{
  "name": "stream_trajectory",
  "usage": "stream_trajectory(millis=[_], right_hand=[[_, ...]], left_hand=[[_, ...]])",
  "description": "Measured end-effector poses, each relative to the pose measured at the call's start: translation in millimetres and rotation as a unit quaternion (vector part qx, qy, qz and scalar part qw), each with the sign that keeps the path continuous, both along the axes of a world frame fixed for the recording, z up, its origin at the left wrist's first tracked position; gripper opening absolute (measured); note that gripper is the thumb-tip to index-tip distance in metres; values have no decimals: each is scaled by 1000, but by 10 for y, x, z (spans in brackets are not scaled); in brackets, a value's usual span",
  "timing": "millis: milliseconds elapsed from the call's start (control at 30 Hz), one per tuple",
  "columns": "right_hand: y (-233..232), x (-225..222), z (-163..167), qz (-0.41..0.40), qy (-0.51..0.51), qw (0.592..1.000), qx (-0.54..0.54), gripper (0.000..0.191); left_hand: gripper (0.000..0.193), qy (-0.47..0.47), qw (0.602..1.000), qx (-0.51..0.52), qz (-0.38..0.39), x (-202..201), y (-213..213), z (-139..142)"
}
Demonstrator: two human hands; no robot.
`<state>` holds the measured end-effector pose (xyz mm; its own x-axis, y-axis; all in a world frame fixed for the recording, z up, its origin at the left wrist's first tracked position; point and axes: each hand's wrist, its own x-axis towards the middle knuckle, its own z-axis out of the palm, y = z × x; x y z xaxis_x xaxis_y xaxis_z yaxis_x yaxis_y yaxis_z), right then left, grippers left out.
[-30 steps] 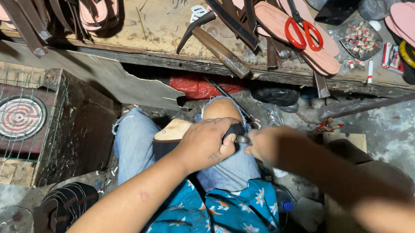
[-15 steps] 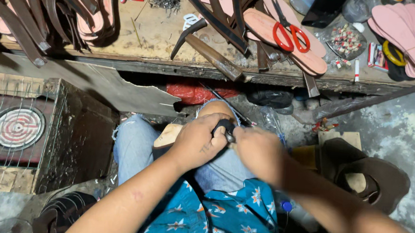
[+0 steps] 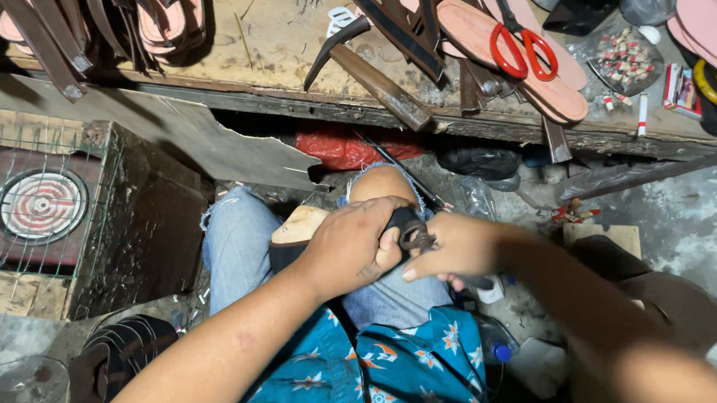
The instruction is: The person assembles a sandal by attaching a brown strap to a pink insole using a hammer and pliers. They repeatedly position the strap, hammer it into place, and use pliers to adjust and secure the attachment along the edge of the insole.
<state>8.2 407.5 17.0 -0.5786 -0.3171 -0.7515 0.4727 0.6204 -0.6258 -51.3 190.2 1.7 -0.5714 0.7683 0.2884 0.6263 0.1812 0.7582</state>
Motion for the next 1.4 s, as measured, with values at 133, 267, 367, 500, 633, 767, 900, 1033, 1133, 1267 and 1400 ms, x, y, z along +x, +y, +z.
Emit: stream_trajectory(millis=[133,267,367,500,633,767,900,1033,1133,1267,1400], right_hand=[[-192,99,-266,-108,74,989,-72,29],[-308,96,-496,-181,86,977,-71,25],[-287,65,-530,-188,117,972,-82,26],[-338,229,-319,-115,211,969,-54,34],[-702,713,-34,-6,231,950,209,55],[-607,752,124,-7,315,939,141,38],[-95,19,166,-126,503,841,157,20],[18,-877,6,-86,595,761,245,36],[-70,-1290,-243,-53,586,747,311,54],[-47,-1569,-465,-59,576,735,352,45],[-17,-1441,-420,-128,585,767,232,40]], left_hand=[[36,-40,999,-22,-13,-101,1,-21],[35,-51,998,19,-18,-136,8,-14],[31,-93,996,13,-8,-154,56,-8],[28,-95,995,10,1,-201,79,6],[24,-32,999,-24,32,-226,81,7],[27,-65,995,-70,16,-245,84,-33],[32,-109,992,-11,-59,-287,49,-89],[39,-268,954,53,-126,-351,27,-96],[36,-265,957,-56,-101,-406,18,-44],[38,-222,970,-82,-63,-417,30,39],[39,-173,979,-102,-18,-382,88,58]])
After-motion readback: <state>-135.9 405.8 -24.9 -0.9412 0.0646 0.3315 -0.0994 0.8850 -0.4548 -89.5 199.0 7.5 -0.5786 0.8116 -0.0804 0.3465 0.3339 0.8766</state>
